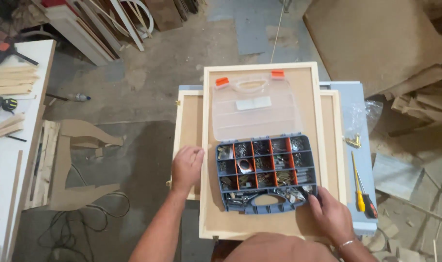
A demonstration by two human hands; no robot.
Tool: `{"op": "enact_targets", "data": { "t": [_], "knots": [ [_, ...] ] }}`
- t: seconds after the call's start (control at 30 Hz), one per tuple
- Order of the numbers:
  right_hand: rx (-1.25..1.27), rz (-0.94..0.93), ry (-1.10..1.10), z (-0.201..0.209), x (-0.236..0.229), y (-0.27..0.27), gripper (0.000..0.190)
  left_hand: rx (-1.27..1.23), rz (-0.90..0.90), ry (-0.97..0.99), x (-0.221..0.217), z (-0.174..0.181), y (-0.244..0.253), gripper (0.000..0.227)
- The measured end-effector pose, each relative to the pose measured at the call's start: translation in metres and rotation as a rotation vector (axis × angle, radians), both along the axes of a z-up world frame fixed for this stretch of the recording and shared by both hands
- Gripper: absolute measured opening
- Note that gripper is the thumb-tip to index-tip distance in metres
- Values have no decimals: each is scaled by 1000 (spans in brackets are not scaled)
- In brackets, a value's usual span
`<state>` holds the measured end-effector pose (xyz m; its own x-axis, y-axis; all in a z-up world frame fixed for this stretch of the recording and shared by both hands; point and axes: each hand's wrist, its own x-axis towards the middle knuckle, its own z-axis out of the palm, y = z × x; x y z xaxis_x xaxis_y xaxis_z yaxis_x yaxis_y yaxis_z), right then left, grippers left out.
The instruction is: The person attaches small metal hinges to the corners of a light-colored wooden frame by hand. They then place the frame on a workbench and open a plastic organizer box containing various screws and fasteners.
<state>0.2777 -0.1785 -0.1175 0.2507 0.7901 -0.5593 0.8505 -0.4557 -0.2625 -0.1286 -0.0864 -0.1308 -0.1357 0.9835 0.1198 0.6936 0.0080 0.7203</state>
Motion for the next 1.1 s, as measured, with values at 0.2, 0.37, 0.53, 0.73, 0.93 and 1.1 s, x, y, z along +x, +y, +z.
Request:
{"op": "enact_targets", "data": {
  "t": [0.2,0.37,0.53,0.73,0.93,1.1],
  "knots": [
    [-54,-85,-25,-1,-6,0,40,6,95,-69,20,-4,-41,16],
    [67,-23,-84,-26,-1,-4,29,265,-245,113,46,31,-34,13],
    [101,-28,-106,-35,-1,-9,35,354,-527,343,62,23,-21,19],
    [171,16,-91,-44,7,-13,28,328,-714,315,64,6,-3,33],
    [205,51,-63,-45,8,-17,28,220,-722,236,60,-4,13,31],
    [413,139,-80,-59,16,-23,28,475,-613,279,74,-20,35,17]
  ]
}}
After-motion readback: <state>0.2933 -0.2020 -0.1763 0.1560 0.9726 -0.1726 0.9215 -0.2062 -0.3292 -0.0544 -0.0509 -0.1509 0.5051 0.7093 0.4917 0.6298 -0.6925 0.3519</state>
